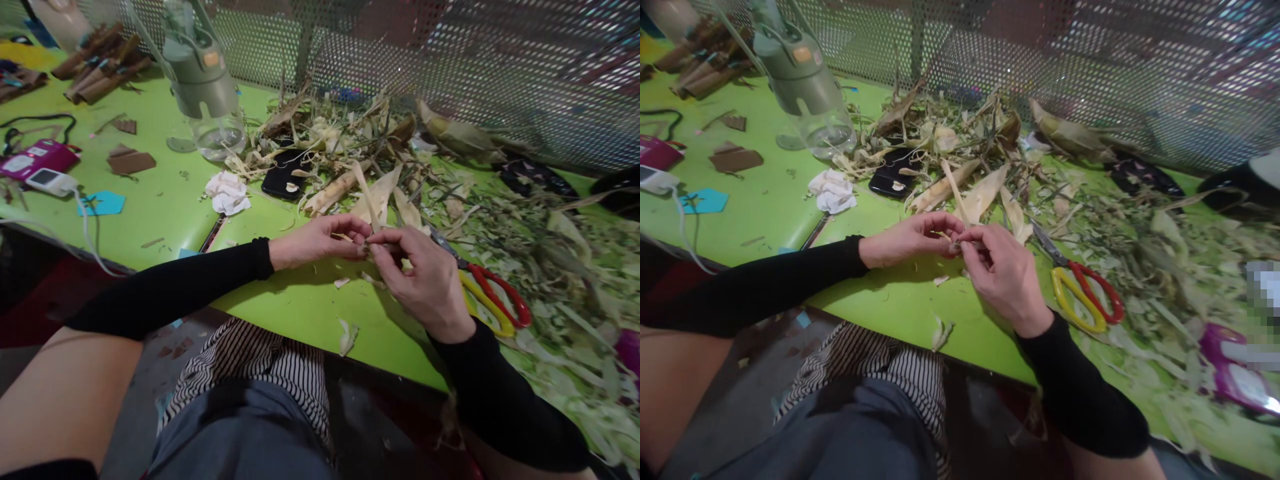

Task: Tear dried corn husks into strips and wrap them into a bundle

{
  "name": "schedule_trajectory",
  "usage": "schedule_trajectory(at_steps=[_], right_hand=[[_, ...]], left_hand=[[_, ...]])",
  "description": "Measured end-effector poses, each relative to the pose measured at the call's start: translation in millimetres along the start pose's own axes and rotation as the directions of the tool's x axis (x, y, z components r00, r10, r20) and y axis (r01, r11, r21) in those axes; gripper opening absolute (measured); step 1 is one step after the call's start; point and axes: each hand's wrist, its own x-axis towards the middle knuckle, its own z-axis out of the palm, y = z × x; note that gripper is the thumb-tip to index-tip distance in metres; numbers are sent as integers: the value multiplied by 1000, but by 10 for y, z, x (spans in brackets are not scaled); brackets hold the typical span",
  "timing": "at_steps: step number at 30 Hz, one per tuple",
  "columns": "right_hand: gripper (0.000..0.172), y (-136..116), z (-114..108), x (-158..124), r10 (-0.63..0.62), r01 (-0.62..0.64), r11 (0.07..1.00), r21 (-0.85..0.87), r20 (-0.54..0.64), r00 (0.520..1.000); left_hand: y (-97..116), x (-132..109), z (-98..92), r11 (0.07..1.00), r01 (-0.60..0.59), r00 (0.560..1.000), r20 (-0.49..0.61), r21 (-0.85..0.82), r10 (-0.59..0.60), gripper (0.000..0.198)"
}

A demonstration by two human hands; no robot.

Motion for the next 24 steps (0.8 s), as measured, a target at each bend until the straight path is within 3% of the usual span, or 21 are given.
schedule_trajectory(at_steps=[10,14,21,24], right_hand=[[2,-16,9,-8,109,-114,992,56,79,991],[2,1,33,0,90,-95,993,67,80,993],[5,-21,57,-30,36,-36,998,44,1,999],[8,40,49,-60,5,9,997,72,-193,981]], left_hand=[[63,-1,52,979,-37,999,8,198,37,11],[103,-5,65,962,-41,999,-19,270,48,10],[196,-41,88,979,67,991,-128,194,-42,11],[201,-29,106,988,130,982,-152,82,-116,14]])
